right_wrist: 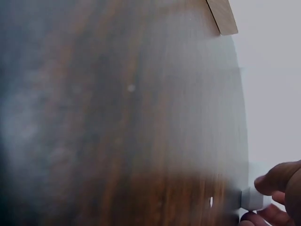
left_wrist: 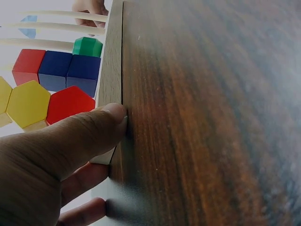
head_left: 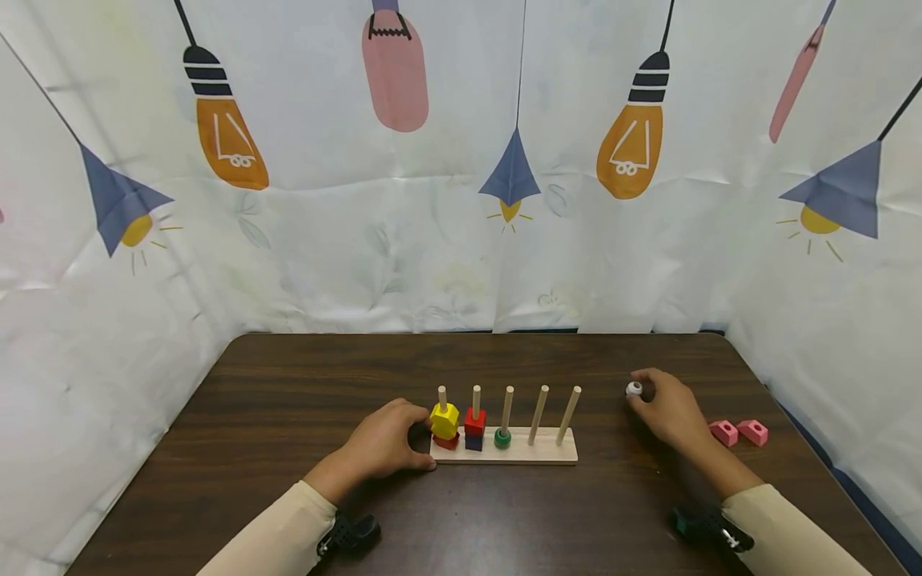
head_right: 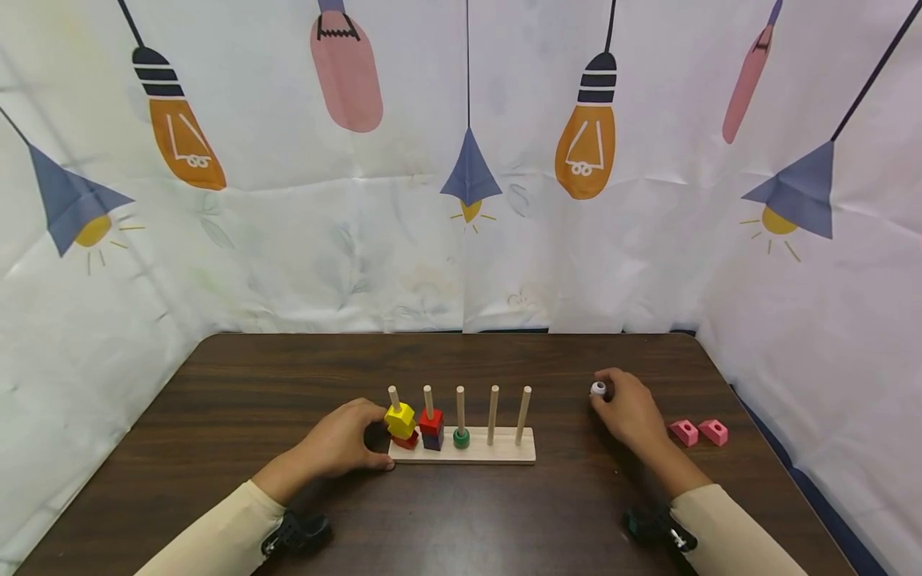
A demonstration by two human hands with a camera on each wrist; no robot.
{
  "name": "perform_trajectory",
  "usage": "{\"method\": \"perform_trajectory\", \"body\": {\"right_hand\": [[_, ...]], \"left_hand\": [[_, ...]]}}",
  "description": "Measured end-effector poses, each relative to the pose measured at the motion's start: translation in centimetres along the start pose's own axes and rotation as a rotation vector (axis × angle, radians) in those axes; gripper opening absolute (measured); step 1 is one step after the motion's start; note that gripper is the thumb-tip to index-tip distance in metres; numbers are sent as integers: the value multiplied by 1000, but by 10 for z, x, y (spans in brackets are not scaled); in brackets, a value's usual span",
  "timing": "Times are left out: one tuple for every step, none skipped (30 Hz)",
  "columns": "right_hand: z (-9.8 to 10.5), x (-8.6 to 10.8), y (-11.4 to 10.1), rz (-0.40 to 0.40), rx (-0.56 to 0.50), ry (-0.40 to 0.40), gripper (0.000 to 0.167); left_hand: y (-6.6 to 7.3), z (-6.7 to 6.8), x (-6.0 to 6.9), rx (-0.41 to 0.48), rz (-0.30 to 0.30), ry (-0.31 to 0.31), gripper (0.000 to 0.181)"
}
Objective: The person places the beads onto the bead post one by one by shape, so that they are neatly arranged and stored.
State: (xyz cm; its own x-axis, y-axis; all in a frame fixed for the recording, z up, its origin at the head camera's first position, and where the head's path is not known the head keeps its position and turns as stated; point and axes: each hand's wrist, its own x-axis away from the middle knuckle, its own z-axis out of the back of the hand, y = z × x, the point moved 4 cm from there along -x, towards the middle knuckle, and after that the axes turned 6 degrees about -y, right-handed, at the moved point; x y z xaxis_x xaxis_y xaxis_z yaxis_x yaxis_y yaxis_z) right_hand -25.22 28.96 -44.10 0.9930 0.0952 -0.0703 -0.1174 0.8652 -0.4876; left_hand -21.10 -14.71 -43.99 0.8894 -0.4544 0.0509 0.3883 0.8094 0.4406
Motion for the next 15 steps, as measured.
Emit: {"method": "perform_trajectory", "body": {"right_hand": [[0,-1,0,3,-2,3,39],[-1,-2,0,6,-5,7,38],[-1,-3,0,8,-6,9,36],[-2,-4,-1,9,-5,9,35],[-3,-5,-1,9,-4,8,34],[-4,-5,-1,9,-4,6,34],[-5,-5,-2,8,-4,6,34],[-5,-5,-4,10,-5,6,34],[-5,-5,-6,13,-6,8,34],[-5,-5,-8,17,-7,10,34],[-5,-5,-11,23,-9,13,33],[-5,-4,-14,31,-16,16,33],[-4,-3,-18,39,-23,16,32],[-3,-3,-21,48,-33,15,31],[-2,-2,-25,56,-42,13,30]], "left_hand": [[0,0,0,-1,0,-1,46],[0,0,0,-3,2,0,46],[0,0,-1,-5,6,2,46],[0,0,-1,-7,7,3,46],[0,0,-1,-10,8,5,45],[1,0,0,-11,9,5,45],[1,0,0,-9,11,5,45],[1,0,0,-7,10,6,45],[1,0,0,-7,10,6,45],[1,0,0,-4,8,5,45],[1,0,0,-2,8,4,45],[1,0,0,2,6,3,45],[1,0,0,5,5,3,45],[1,0,0,5,3,3,45],[0,0,0,5,2,3,45]]}}
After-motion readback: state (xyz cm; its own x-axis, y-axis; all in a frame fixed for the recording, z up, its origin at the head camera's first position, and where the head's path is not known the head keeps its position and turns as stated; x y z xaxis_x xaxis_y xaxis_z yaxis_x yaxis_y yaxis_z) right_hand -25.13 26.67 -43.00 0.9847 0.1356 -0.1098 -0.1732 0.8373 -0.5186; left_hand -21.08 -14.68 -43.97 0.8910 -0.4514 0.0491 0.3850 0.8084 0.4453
